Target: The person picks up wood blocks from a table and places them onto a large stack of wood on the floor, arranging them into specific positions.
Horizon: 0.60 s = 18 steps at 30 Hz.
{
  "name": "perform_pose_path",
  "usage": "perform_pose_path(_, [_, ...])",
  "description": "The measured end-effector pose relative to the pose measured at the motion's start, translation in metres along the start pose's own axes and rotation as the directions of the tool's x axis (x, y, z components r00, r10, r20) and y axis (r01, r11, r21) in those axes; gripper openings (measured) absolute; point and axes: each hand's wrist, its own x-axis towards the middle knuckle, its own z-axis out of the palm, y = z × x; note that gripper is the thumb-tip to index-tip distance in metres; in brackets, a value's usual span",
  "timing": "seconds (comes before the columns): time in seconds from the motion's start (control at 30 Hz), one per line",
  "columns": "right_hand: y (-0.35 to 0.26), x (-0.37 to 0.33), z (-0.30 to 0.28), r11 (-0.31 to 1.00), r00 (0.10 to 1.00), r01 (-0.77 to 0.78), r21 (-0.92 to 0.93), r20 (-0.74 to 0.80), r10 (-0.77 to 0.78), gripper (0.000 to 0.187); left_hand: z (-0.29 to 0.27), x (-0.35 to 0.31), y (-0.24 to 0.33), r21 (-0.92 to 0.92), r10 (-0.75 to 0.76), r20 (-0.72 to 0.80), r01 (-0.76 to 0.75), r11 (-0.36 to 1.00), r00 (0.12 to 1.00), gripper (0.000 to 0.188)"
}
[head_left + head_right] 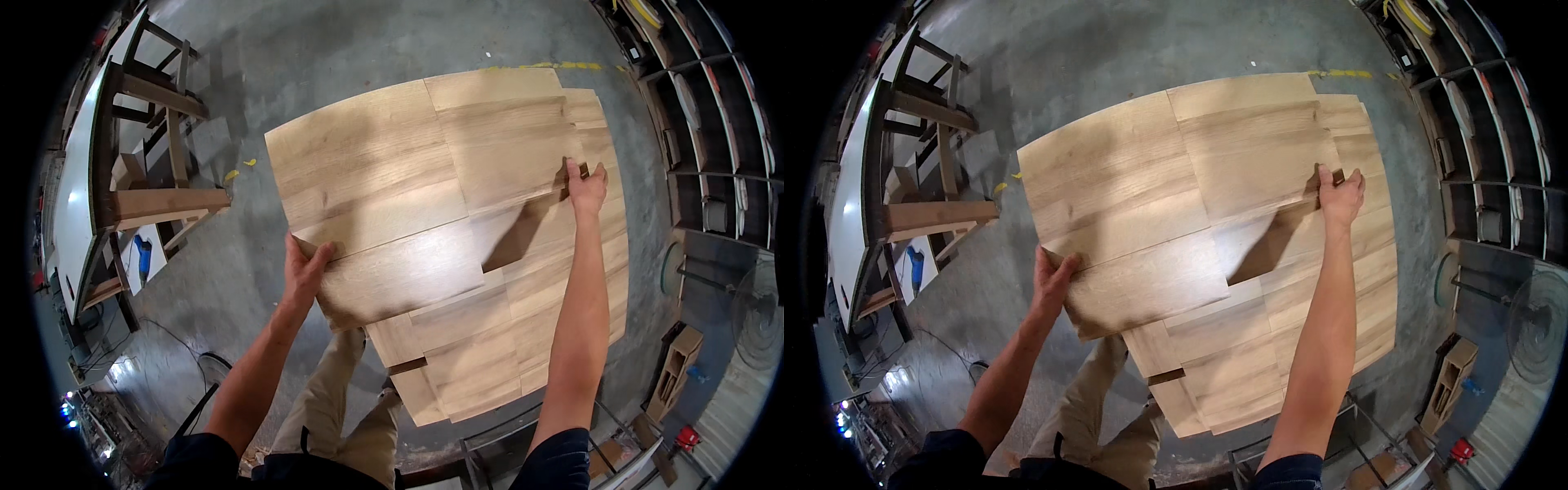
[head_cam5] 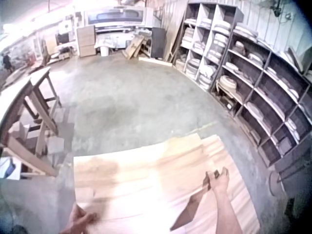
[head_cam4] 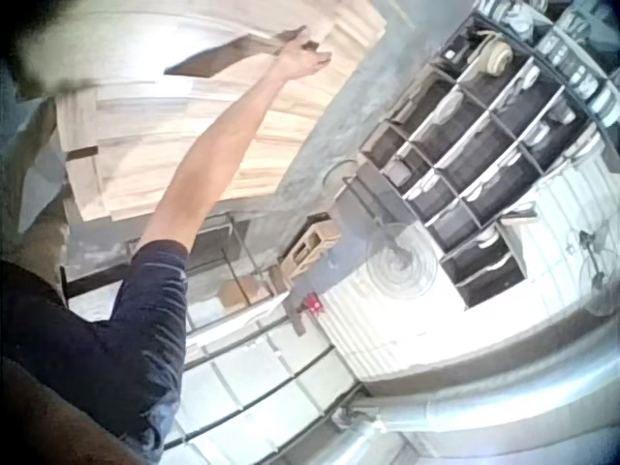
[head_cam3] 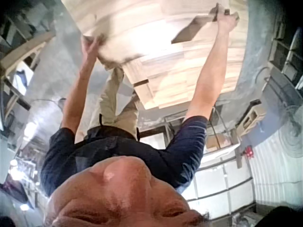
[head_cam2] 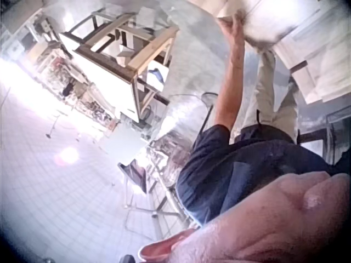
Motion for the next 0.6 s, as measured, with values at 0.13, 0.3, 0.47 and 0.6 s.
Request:
perform_pose_path(0.13, [-0.003,0.008,0.006,0.895,0.87,-0.328,0.303,0.466,0.161,0.052,0.0,-0.002,0.005,0.011,0.023,0.026,-0.023,1.0,0.999,0.048])
perform_pose_path(0.3, [-0.024,0.003,-0.006,0.842,0.846,-0.393,0.371,0.505,0.172,0.049,-0.006,-0.001,0.001,0.035,0.039,-0.002,-0.039,0.999,0.999,0.051])
perform_pose_path(0.47, [-0.007,0.009,0.0,0.893,0.806,-0.382,0.237,0.558,0.197,0.066,-0.002,-0.001,-0.003,0.03,0.083,0.016,-0.084,0.996,0.996,0.052])
perform_pose_path(0.6, [-0.007,-0.025,0.005,0.937,0.964,-0.236,0.258,0.186,0.191,0.085,-0.006,-0.002,0.001,0.074,0.042,0.054,-0.046,0.996,0.998,0.049])
